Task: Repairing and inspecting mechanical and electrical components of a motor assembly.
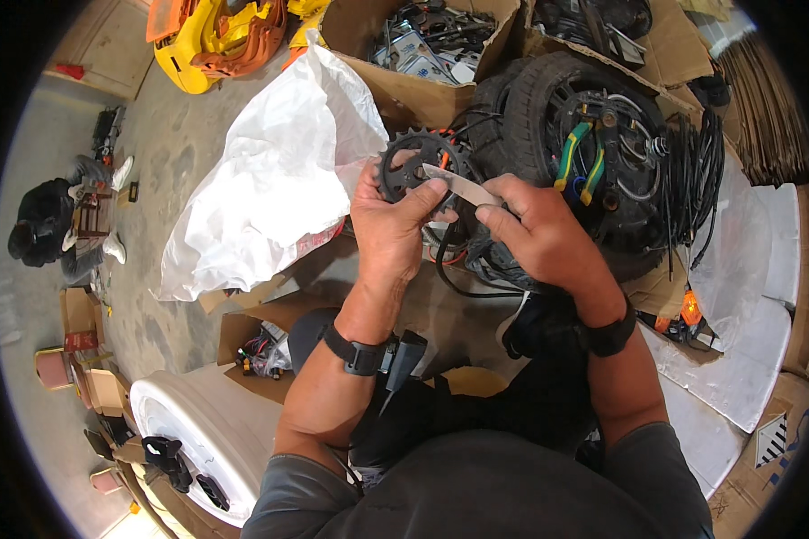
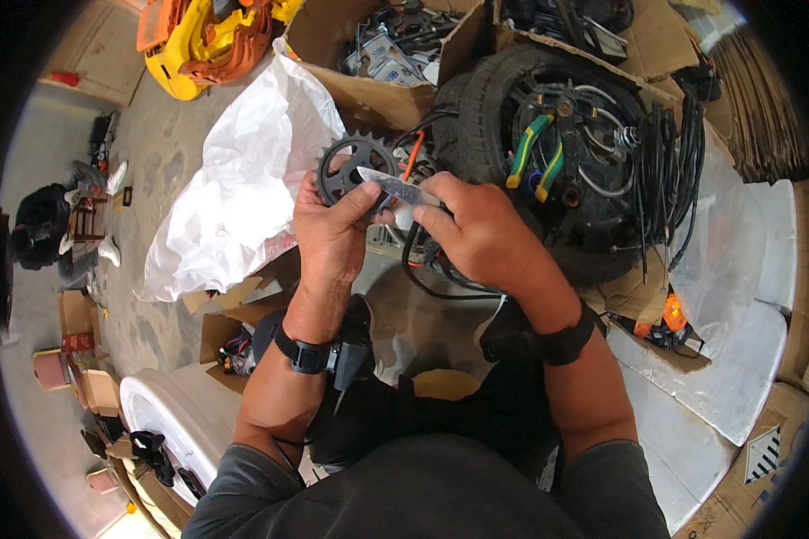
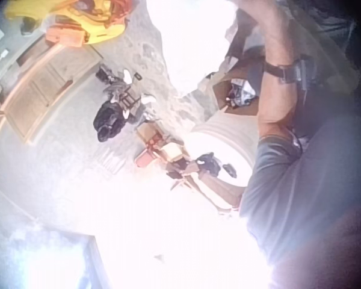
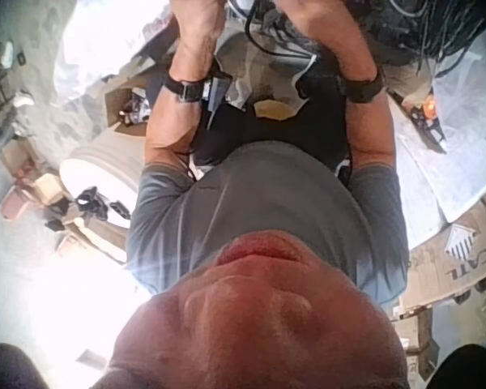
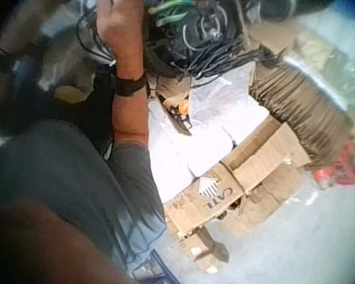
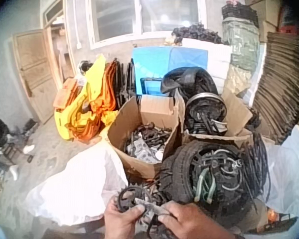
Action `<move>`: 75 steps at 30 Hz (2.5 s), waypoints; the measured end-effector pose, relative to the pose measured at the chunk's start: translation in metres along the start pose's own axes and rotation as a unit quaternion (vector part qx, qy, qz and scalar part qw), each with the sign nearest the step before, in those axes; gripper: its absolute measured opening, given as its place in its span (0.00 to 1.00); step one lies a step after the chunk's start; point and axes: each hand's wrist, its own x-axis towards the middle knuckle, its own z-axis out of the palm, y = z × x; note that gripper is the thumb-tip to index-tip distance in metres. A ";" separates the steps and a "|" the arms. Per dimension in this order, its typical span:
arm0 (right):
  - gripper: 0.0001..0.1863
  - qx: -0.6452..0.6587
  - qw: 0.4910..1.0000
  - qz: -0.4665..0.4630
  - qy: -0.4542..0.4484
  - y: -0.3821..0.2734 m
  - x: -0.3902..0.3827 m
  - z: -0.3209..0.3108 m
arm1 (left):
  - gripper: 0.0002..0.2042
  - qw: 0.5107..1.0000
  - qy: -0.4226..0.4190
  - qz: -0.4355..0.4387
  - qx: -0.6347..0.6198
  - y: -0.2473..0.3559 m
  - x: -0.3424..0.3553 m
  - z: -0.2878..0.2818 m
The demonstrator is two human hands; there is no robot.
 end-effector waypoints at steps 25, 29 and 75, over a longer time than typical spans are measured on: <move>0.09 -0.024 0.998 -0.051 0.040 0.004 -0.001 0.017 | 0.16 0.996 0.076 0.033 0.041 0.003 -0.005 0.004; 0.10 0.018 0.997 -0.003 0.070 0.003 0.002 0.012 | 0.18 0.996 0.086 0.021 0.029 0.003 -0.004 0.000; 0.10 0.040 0.999 -0.015 0.012 0.005 0.000 0.016 | 0.24 0.997 -0.018 0.069 -0.002 0.008 -0.007 0.000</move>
